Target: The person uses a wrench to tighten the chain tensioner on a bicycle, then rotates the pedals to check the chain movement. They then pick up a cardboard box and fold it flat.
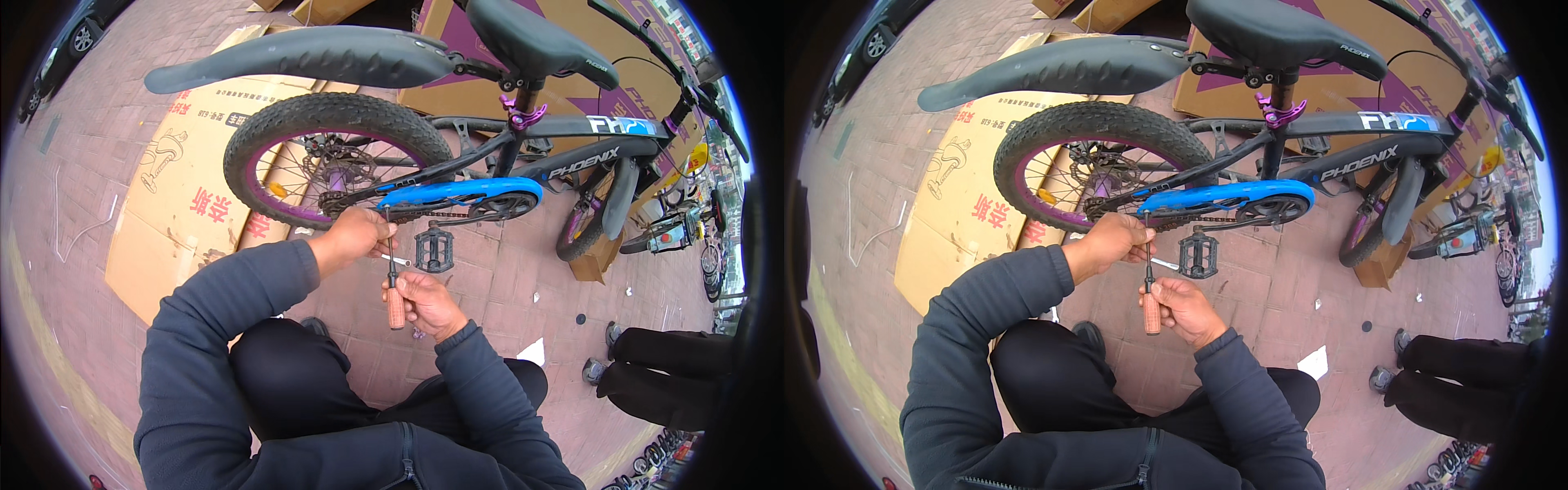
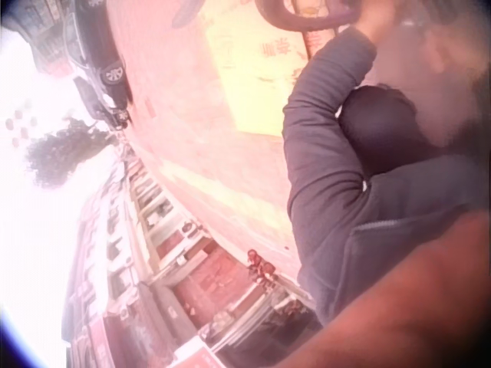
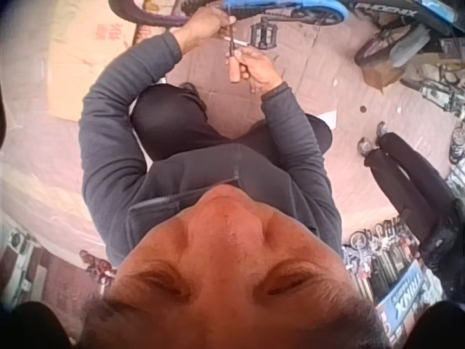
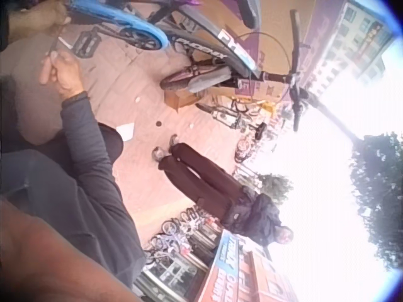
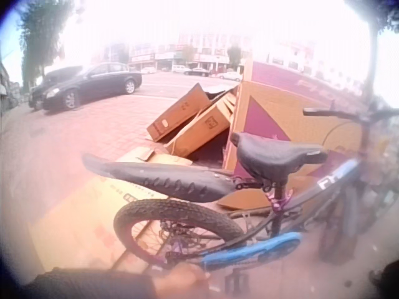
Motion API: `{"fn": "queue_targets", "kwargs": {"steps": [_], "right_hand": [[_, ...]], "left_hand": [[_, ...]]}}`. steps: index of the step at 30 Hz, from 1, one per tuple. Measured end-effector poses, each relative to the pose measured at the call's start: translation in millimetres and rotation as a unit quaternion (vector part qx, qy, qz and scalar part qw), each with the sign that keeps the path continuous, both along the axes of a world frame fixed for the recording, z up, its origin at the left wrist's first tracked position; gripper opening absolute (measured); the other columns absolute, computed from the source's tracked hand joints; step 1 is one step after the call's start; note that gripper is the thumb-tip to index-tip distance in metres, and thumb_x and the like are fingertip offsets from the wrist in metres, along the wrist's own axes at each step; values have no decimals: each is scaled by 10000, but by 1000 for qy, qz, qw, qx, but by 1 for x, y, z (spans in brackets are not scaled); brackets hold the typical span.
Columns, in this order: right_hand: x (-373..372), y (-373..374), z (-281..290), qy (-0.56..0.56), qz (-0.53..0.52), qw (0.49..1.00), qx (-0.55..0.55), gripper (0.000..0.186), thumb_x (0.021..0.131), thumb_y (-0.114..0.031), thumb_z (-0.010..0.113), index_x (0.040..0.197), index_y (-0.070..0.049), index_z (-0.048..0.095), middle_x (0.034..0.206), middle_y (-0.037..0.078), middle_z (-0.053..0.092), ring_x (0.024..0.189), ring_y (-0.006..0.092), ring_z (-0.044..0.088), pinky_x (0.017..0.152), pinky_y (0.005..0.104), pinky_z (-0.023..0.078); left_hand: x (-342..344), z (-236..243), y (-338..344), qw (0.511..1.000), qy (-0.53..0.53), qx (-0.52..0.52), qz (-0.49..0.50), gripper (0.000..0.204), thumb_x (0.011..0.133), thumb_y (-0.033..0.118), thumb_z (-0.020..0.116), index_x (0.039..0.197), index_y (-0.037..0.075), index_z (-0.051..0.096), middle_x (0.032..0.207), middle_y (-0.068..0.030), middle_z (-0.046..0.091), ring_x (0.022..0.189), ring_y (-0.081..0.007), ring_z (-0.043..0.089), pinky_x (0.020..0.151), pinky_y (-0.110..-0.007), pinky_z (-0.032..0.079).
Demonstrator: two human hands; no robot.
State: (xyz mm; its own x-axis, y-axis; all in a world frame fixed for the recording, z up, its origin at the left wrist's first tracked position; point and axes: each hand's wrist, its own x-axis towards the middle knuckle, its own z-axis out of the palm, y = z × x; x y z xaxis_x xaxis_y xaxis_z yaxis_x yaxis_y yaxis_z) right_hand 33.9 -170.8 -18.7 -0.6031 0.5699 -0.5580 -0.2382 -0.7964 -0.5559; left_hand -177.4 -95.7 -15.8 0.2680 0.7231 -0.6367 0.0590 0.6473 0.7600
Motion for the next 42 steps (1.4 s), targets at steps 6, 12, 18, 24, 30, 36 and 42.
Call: {"fn": "queue_targets", "kwargs": {"steps": [6, 12, 18, 24, 30, 36, 42], "right_hand": [[-15, -3, -16, -308, 13, 929, 206, 258, 894, -230, 782, 901, -24, 627, 780, 17, 654, 624, 115, 553, 549, 280, 434], [-11, -1, -6, -288, 76, 935, 195, 213, 940, -211, 729, 944, -14, 649, 806, 13, 669, 596, 85, 518, 514, 259, 406], [-8, 0, 4, -16, 7, 1000, 0, 213, 1020, -205, 637, 1069, 2, 641, 883, 36, 679, 585, 20, 459, 464, 176, 346], [-10, 2, 4, -130, 8, 989, 70, 249, 964, -258, 729, 994, -25, 644, 776, -4, 612, 571, 34, 457, 468, 194, 346], [-15, 7, 6, -147, 2, 987, 72, 272, 961, -287, 730, 939, -25, 661, 735, -13, 602, 555, 35, 448, 475, 208, 344], [-14, 7, 9, -36, -17, 999, 5, 305, 993, -305, 686, 1004, -2, 662, 783, -2, 606, 582, 33, 459, 475, 196, 353], [-14, 7, 2, -109, 8, 991, 82, 269, 992, -261, 696, 1070, -9, 644, 820, 18, 635, 580, 37, 484, 470, 190, 371]], "left_hand": [[5, -8, -4, 999, -29, 7, 14, 202, 1035, 210, 595, 1050, 25, 676, 968, -85, 742, 849, -148, 693, 787, -287, 543], [-2, -23, -9, 993, -106, 5, 43, 195, 1029, 228, 614, 1044, 44, 676, 951, -68, 738, 848, -141, 698, 777, -286, 542], [0, -21, -13, 993, -84, 23, 78, 214, 982, 254, 693, 928, 49, 663, 842, -52, 712, 722, -127, 658, 688, -283, 530], [9, -20, -13, 992, -28, 60, 111, 259, 933, 252, 762, 850, 43, 633, 751, -34, 655, 655, -113, 600, 612, -284, 510], [8, -8, -10, 995, -43, 11, 89, 213, 971, 227, 717, 947, 22, 666, 837, -79, 703, 699, -156, 645, 676, -305, 541], [-3, -3, -6, 982, -167, -52, 68, 213, 1000, 196, 663, 1020, -15, 684, 923, -142, 731, 775, -212, 705, 777, -335, 581], [2, -15, -5, 998, 8, 52, 41, 279, 953, 257, 737, 841, 19, 645, 795, -100, 689, 717, -173, 665, 692, -336, 570]]}}
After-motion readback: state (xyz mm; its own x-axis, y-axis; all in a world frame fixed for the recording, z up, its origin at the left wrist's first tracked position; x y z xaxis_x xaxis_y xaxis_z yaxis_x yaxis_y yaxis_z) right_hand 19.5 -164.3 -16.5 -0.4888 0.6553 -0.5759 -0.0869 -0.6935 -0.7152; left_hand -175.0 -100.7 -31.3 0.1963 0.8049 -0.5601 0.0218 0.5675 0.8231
